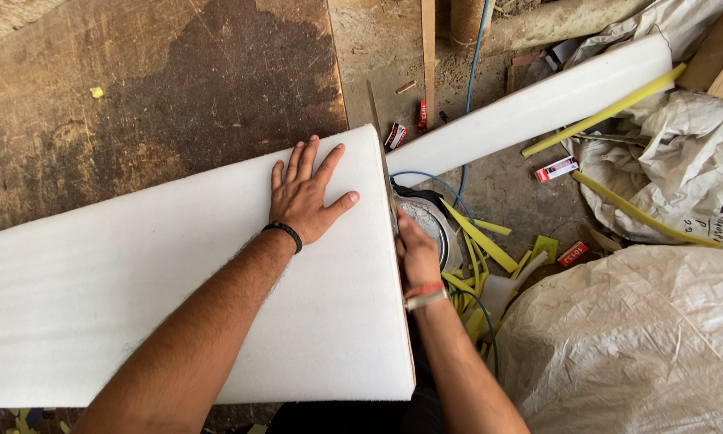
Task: The person uses a metal bar to trim and shape a long white foam strip on a plywood board. They repeatedly press the bar along the foam edge to cut or compress it, then lift and reposition the foam to continue trimming.
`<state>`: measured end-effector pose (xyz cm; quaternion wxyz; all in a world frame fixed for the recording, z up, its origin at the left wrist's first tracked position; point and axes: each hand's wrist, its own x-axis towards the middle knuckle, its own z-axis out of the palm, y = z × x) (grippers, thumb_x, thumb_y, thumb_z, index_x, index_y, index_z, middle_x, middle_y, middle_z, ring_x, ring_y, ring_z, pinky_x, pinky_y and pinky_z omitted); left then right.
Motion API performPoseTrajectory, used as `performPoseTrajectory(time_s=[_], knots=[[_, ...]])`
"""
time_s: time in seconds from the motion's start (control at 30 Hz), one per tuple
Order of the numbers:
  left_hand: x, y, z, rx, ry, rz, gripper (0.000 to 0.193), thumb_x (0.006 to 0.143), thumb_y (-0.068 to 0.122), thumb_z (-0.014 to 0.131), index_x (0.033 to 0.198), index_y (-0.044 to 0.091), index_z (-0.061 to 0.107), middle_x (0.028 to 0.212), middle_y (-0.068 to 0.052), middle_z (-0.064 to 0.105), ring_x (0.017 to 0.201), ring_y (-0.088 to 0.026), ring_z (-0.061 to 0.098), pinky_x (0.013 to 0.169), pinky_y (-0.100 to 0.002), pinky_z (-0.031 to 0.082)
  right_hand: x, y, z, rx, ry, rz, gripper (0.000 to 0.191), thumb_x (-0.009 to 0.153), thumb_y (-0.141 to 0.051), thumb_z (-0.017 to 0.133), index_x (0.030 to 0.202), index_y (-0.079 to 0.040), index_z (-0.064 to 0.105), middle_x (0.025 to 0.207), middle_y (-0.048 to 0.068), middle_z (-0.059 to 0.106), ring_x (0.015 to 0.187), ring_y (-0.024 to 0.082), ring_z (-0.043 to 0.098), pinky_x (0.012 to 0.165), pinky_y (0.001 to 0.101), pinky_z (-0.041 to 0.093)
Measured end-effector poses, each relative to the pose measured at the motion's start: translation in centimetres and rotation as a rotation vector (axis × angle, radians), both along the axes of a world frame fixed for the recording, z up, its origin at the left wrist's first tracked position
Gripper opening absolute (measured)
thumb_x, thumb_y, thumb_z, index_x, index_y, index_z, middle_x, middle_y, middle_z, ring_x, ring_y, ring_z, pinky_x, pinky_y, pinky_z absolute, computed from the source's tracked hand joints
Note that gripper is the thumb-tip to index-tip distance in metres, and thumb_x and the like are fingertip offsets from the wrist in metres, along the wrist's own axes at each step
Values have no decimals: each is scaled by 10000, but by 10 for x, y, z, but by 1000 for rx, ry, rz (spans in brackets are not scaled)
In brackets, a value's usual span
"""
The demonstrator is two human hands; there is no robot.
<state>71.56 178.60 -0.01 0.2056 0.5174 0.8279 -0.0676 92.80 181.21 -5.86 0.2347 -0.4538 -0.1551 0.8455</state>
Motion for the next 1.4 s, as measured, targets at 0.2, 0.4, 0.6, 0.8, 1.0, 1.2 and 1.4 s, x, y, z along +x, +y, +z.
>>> performPoseTrajectory(time_s=[0.2, 0.4, 0.6, 0.8, 1.0, 1.2, 1.4], knots=[[-1, -2, 2, -2, -11, -6, 916, 865, 800, 496, 1623, 388, 188, 1722, -110, 44, 1581, -312, 42, 1240, -590, 0, -34, 36, -14, 140, 88, -9, 469, 1079, -280, 572, 1462, -17, 631, 887, -9, 608, 714, 60, 535, 626, 209, 453], [0, 0, 1, 5, -7, 2, 916, 855, 795, 504, 1620, 398, 195, 1726, -110, 44, 1579, -309, 43, 1240, -580, -3, 16, -22, -1, 19, 77, -37, 476, 1022, -239, 541, 1439, -12, 575, 1320, 111, 696, 1085, 140, 699, 918, 273, 570], [-2, 1, 1, 7, 2, -13, 921, 863, 801, 497, 1621, 378, 188, 1718, -122, 49, 1575, -314, 42, 1237, -584, 5, -19, 25, -13, 97, -145, 96, 449, 1050, -265, 524, 1445, -75, 622, 1241, 165, 728, 926, 185, 668, 782, 296, 555], [-2, -3, 0, -6, 2, -13, 917, 866, 794, 488, 1623, 379, 179, 1719, -117, 35, 1576, -319, 39, 1236, -592, -3, 5, -8, -14, 111, -70, 63, 445, 1042, -266, 540, 1430, -67, 623, 1219, 132, 746, 949, 161, 688, 808, 277, 562], [-3, -1, 1, -22, 9, -15, 916, 868, 788, 492, 1623, 380, 173, 1718, -116, 22, 1575, -319, 37, 1235, -584, -1, 14, -17, -11, 21, -82, 44, 445, 1055, -260, 541, 1438, -53, 626, 1239, 118, 723, 907, 152, 649, 779, 282, 523], [-3, -4, 1, 19, 0, -29, 908, 880, 788, 489, 1626, 367, 188, 1726, -110, 46, 1586, -317, 44, 1239, -583, -5, -18, 12, -16, 105, 89, -32, 465, 1060, -236, 555, 1449, 16, 598, 1307, 164, 688, 1047, 195, 660, 891, 318, 543], [-4, -2, 1, 17, 3, -7, 895, 870, 779, 497, 1620, 395, 194, 1722, -110, 48, 1575, -306, 50, 1239, -572, 4, 45, -42, 4, -101, -13, 28, 461, 1011, -221, 532, 1424, -24, 586, 1243, 103, 739, 1034, 155, 738, 888, 287, 592]])
